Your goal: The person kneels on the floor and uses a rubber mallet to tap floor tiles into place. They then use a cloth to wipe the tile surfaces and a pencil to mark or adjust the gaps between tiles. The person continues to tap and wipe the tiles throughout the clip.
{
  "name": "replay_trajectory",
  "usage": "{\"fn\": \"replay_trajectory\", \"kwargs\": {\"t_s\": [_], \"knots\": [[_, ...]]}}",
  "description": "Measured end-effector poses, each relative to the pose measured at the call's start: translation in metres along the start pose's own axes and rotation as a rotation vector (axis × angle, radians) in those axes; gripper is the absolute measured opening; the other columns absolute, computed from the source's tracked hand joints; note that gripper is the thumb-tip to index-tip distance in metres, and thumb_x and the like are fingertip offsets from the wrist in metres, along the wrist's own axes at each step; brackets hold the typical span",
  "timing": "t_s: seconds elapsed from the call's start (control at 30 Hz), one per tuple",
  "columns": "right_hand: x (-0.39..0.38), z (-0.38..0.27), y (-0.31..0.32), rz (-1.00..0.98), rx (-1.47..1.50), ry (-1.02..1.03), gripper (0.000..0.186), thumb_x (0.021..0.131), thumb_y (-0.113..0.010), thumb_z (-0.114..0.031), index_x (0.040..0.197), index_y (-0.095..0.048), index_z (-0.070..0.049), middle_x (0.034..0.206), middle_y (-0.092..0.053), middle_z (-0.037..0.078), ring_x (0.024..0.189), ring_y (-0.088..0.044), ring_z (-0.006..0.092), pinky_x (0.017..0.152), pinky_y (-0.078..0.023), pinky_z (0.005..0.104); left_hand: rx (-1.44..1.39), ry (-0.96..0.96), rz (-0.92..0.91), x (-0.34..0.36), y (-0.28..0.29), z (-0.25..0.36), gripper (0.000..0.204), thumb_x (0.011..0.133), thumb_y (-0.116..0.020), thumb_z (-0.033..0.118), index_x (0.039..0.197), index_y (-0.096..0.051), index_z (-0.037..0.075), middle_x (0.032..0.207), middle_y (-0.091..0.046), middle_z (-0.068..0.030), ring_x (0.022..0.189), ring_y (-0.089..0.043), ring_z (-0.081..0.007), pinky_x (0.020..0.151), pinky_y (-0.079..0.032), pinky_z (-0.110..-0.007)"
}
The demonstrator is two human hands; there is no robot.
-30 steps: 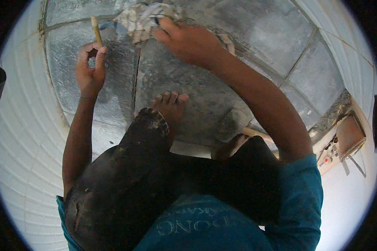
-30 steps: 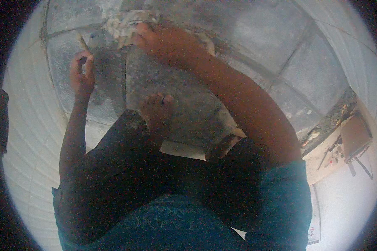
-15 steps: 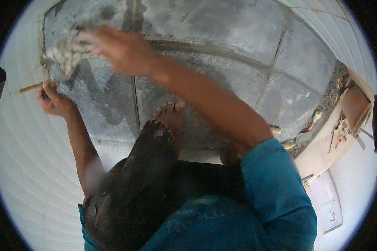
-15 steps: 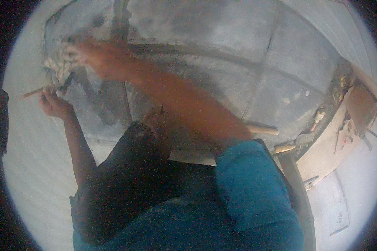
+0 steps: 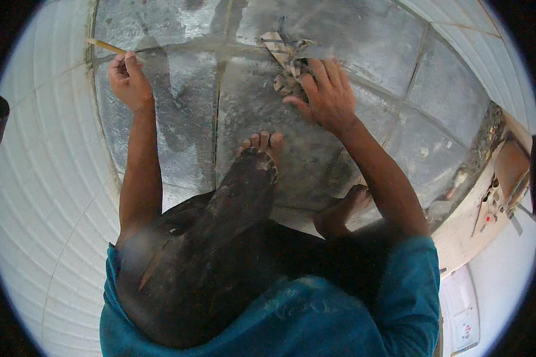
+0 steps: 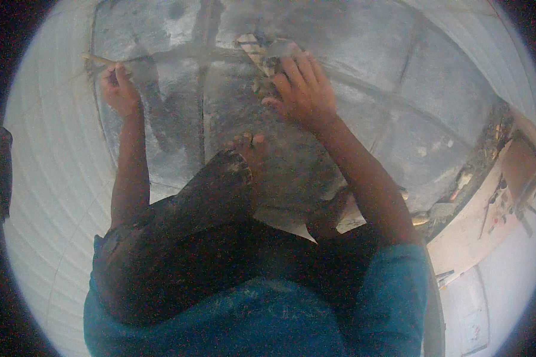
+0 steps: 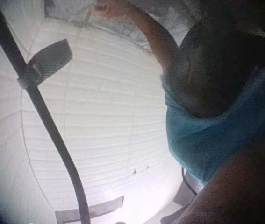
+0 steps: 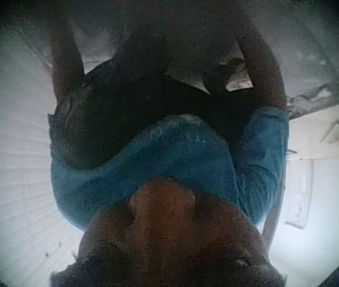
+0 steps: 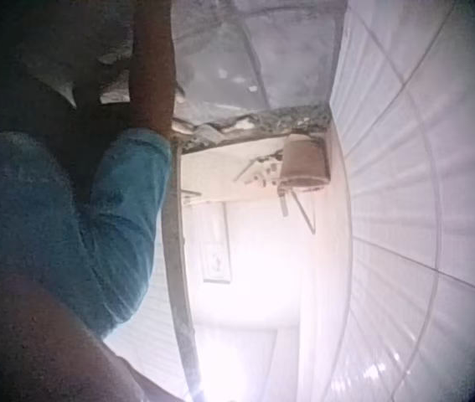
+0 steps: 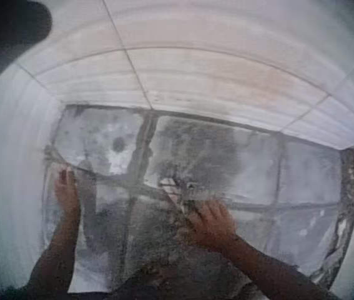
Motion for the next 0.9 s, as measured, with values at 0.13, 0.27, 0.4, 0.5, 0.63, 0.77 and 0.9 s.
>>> {"fn": "replay_trajectory", "kwargs": {"t_s": [0.13, 0.27, 0.4, 0.5, 0.63, 0.77, 0.9], "knots": [[0.014, 0.017, 0.014, -0.236, 0.091, -0.097, 0.046, 0.090, -0.076, -0.031, 0.126, -0.061, -0.006, 0.128, -0.063, 0.016, 0.121, -0.060, 0.0360, 0.104, -0.049, 0.0493, 0.038, 0.081, 0.048, -0.002, 0.015, -0.023, 0.025, 0.100, -0.070, 0.021, 0.107, -0.063, -0.002, 0.090, -0.068, -0.0079, 0.077, -0.064, -0.0144, 0.067, -0.053, -0.029], [0.008, 0.056, 0.049, -0.217, 0.356, -0.345, 0.043, 0.087, -0.078, -0.019, 0.126, -0.063, -0.007, 0.126, -0.064, 0.016, 0.117, -0.063, 0.0387, 0.102, -0.052, 0.0454, -0.020, 0.165, 0.070, -0.007, 0.038, -0.052, 0.026, 0.101, -0.070, 0.022, 0.108, -0.063, -0.001, 0.094, -0.068, -0.0086, 0.080, -0.065, -0.0147, 0.068, -0.054, -0.028], [-0.001, 0.056, 0.033, -0.194, 0.294, 0.011, 0.036, 0.087, -0.077, -0.015, 0.121, -0.067, -0.009, 0.125, -0.064, 0.015, 0.117, -0.063, 0.0370, 0.101, -0.052, 0.0455, 0.006, 0.160, 0.006, -0.007, 0.049, -0.062, 0.027, 0.100, -0.070, 0.023, 0.108, -0.063, -0.002, 0.097, -0.069, -0.0100, 0.084, -0.066, -0.0157, 0.072, -0.056, -0.029], [0.012, 0.042, -0.006, -0.068, 0.321, 0.047, 0.033, 0.087, -0.077, -0.016, 0.118, -0.068, -0.007, 0.125, -0.064, 0.014, 0.119, -0.063, 0.0352, 0.100, -0.052, 0.0466, 0.015, 0.177, 0.025, -0.007, 0.042, -0.060, 0.027, 0.100, -0.070, 0.023, 0.108, -0.063, -0.002, 0.094, -0.069, -0.0098, 0.084, -0.067, -0.0159, 0.073, -0.056, -0.030], [0.067, -0.007, -0.047, -0.128, 0.306, 0.042, 0.037, 0.095, -0.066, -0.028, 0.127, -0.065, -0.009, 0.129, -0.064, 0.013, 0.121, -0.062, 0.0341, 0.101, -0.050, 0.0486, 0.148, 0.139, -0.011, -0.004, 0.022, -0.053, 0.027, 0.101, -0.069, 0.025, 0.106, -0.064, -0.001, 0.093, -0.069, -0.0097, 0.083, -0.067, -0.0165, 0.073, -0.054, -0.030], [0.120, -0.050, -0.056, -0.032, 0.286, -0.032, 0.038, 0.096, -0.056, -0.028, 0.129, -0.064, -0.011, 0.128, -0.065, 0.009, 0.122, -0.061, 0.0270, 0.098, -0.049, 0.0511, -0.042, -0.036, -0.094, 0.003, 0.009, -0.045, 0.027, 0.102, -0.069, 0.026, 0.103, -0.065, -0.001, 0.091, -0.070, -0.0093, 0.081, -0.067, -0.0164, 0.073, -0.054, -0.030], [0.111, -0.055, -0.061, -0.214, 0.138, -0.048, 0.037, 0.092, -0.058, -0.026, 0.124, -0.068, -0.012, 0.124, -0.065, 0.005, 0.121, -0.062, 0.0214, 0.095, -0.047, 0.0521, -0.041, -0.052, -0.123, 0.007, 0.008, -0.044, 0.027, 0.102, -0.068, 0.026, 0.101, -0.065, -0.001, 0.088, -0.069, -0.0090, 0.079, -0.066, -0.0161, 0.070, -0.055, -0.029]]}}
Point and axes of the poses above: each hand's wrist, its own x-axis towards the middle knuckle, its own y-axis out of the back of the hand, z = x × y, the point moved 5 cm from there along x, towards the middle knuckle
